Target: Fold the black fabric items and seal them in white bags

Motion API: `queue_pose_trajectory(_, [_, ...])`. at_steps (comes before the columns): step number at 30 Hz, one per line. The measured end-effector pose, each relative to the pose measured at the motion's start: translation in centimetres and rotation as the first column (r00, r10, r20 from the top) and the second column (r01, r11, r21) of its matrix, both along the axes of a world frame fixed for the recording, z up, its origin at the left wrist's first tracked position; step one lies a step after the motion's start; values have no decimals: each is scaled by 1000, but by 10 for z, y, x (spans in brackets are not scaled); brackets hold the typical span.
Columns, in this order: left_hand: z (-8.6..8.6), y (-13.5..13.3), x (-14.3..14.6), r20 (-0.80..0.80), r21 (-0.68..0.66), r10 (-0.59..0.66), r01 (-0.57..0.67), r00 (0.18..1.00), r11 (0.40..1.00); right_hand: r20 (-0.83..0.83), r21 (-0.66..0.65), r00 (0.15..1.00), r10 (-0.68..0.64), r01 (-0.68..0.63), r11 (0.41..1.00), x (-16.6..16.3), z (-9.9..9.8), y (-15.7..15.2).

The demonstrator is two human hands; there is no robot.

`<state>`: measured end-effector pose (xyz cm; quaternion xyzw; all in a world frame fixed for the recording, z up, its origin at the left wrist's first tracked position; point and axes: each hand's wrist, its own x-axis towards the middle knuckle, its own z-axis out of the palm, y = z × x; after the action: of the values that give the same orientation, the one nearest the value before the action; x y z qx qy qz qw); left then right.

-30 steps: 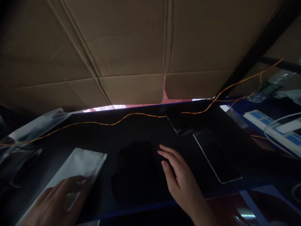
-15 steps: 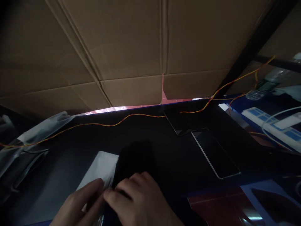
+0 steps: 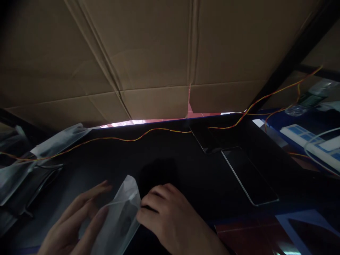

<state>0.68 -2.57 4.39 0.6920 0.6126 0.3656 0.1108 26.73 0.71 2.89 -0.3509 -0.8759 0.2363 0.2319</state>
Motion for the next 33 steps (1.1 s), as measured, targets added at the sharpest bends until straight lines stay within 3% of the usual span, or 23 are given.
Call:
queue_pose_trajectory(4, [-1,10,13,-34,-18,-134,134,990,991,9,51,999,-35,34,998,6,-7,-1])
queue_pose_trajectory(9, [-8,13,13,45,-111,-31,36,999,993,146,213,985,-91,58,975,17,-24,-15])
queue_pose_trajectory(13, [-13,19,10,-20,-47,0,0,1000,999,115,388,990,-77,27,921,28,-35,-31])
queue_pose_trajectory(15, [-16,23,12,-37,-35,3,-4,999,999,53,363,995,-83,59,930,36,-34,-36])
queue_pose_trajectory(18, [-18,26,20,-24,-69,11,-12,1000,998,-122,208,964,-236,258,944,47,-25,-40])
queue_pose_trajectory(20, [-19,27,27,18,-118,10,-7,1000,993,-248,120,888,-387,425,897,45,-17,-38])
queue_pose_trajectory(22, [-19,27,35,78,-159,8,5,997,987,-314,128,845,-433,489,863,36,-12,-34])
queue_pose_trajectory(24, [-19,27,41,111,-155,-3,20,994,988,-276,232,894,-353,419,878,21,-11,-28])
queue_pose_trajectory(27, [-20,27,46,88,-96,-26,34,996,995,-92,348,979,-180,201,916,1,-14,-20])
queue_pose_trajectory(33, [-22,27,48,49,-83,-52,56,997,995,120,280,989,90,-121,952,-7,-20,-13])
